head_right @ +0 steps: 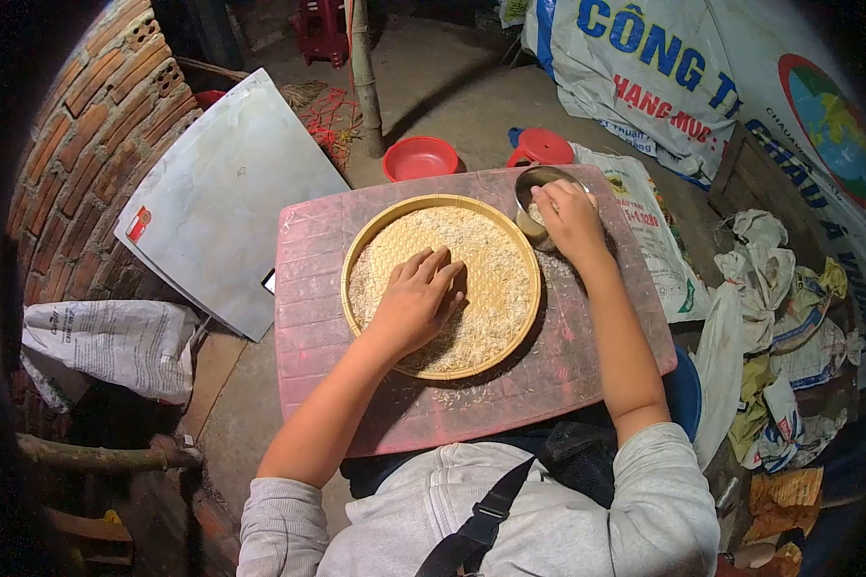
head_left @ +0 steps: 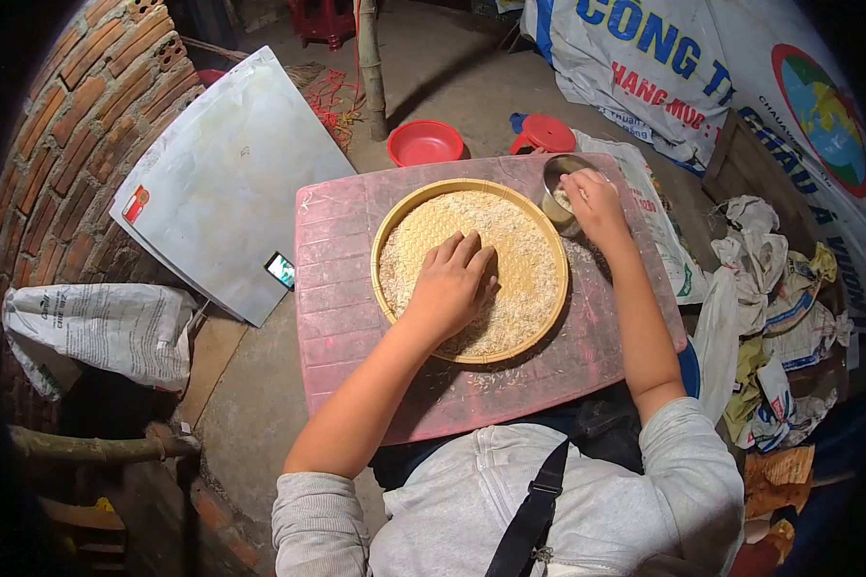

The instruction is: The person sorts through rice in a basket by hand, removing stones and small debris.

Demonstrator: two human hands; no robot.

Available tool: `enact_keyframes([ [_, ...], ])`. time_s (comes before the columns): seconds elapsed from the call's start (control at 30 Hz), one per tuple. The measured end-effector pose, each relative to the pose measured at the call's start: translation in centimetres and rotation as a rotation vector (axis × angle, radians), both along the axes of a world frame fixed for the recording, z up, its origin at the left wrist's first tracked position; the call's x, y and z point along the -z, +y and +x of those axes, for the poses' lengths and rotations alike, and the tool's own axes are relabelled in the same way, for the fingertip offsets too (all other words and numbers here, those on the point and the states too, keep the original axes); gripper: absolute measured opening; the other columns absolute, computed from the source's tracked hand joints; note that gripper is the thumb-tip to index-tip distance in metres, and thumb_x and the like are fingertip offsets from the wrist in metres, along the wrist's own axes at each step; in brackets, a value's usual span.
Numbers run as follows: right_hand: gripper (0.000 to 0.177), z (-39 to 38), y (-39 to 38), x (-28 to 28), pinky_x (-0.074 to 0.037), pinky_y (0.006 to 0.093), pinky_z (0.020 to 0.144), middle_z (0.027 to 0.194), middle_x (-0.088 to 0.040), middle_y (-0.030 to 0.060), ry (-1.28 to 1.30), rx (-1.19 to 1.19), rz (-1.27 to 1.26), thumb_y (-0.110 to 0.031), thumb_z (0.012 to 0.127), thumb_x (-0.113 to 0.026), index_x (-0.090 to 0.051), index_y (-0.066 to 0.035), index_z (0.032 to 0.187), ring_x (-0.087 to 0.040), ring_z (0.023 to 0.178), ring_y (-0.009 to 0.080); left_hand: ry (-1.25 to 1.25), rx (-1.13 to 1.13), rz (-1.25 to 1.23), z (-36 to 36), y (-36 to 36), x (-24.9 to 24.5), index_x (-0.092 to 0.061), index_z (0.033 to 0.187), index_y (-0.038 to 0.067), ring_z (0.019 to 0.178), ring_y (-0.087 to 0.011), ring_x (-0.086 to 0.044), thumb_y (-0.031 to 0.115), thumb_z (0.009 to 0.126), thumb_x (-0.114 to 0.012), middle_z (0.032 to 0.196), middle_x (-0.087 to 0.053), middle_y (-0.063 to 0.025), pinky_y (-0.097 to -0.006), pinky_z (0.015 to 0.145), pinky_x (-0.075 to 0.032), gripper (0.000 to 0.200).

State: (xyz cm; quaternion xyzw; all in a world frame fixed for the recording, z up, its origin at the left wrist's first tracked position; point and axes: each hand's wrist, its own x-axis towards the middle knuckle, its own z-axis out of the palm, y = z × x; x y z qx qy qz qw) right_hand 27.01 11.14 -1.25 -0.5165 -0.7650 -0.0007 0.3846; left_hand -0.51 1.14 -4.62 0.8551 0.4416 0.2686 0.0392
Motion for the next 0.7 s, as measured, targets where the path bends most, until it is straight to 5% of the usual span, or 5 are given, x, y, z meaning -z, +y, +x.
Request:
enact_keyframes([
  [0.17,0.022,1.5,0.4,-0.9,-0.042,0.0454,0.088,0.101,-0.063,0.0152,-0.015,0.100,0.198,-0.022,0.093,-0.057,-0.064,-0.001,0.096,-0.057,0.099,0.0352,0.001,-0.001,-0.007,0.0,0.0,0.0,-0.053,0.128,0.007,0.127,-0.0367,-0.044,0.027,0.090,-0.062,0.136,-0.050,-0.0188,-0.0470,0.104,-0.036,0.044],
  [0.27,0.045,3.5,1.4,0.8,-0.039,0.0441,0.101,0.124,-0.056,0.0232,0.161,0.345,0.003,-0.027,0.091,-0.061,-0.053,-0.001,0.127,-0.051,0.119,0.0365,-0.007,0.001,0.000,0.0,0.1,0.1,-0.054,0.128,0.007,0.127,-0.0367,-0.045,0.026,0.090,-0.062,0.135,-0.050,-0.0188,-0.0470,0.104,-0.037,0.043],
  [0.37,0.051,7.1,5.0,6.2,-0.039,0.0414,0.102,0.128,-0.055,0.0253,0.266,0.215,-0.130,-0.024,0.090,-0.061,-0.049,0.003,0.132,-0.052,0.120,0.0318,-0.017,0.003,0.007,0.0,0.0,0.1,-0.054,0.127,0.008,0.126,-0.0366,-0.045,0.025,0.090,-0.062,0.135,-0.050,-0.0185,-0.0469,0.104,-0.038,0.043],
  [0.57,0.050,4.0,1.9,1.6,-0.047,0.0313,0.091,0.121,-0.061,0.0164,0.761,0.132,-0.584,-0.011,0.090,-0.057,-0.046,0.004,0.136,-0.061,0.107,0.0228,-0.018,0.001,0.002,-0.1,0.0,0.1,-0.053,0.128,0.009,0.126,-0.0364,-0.045,0.025,0.089,-0.062,0.135,-0.050,-0.0180,-0.0470,0.104,-0.037,0.043],
  [0.7,0.045,5.7,3.5,3.4,-0.051,0.0291,0.084,0.111,-0.066,0.0146,0.950,0.117,-0.602,-0.005,0.089,-0.054,-0.050,0.006,0.133,-0.066,0.095,0.0204,-0.026,0.006,-0.005,0.0,0.1,0.1,-0.053,0.128,0.009,0.126,-0.0361,-0.045,0.026,0.090,-0.062,0.135,-0.050,-0.0177,-0.0471,0.105,-0.036,0.043],
])
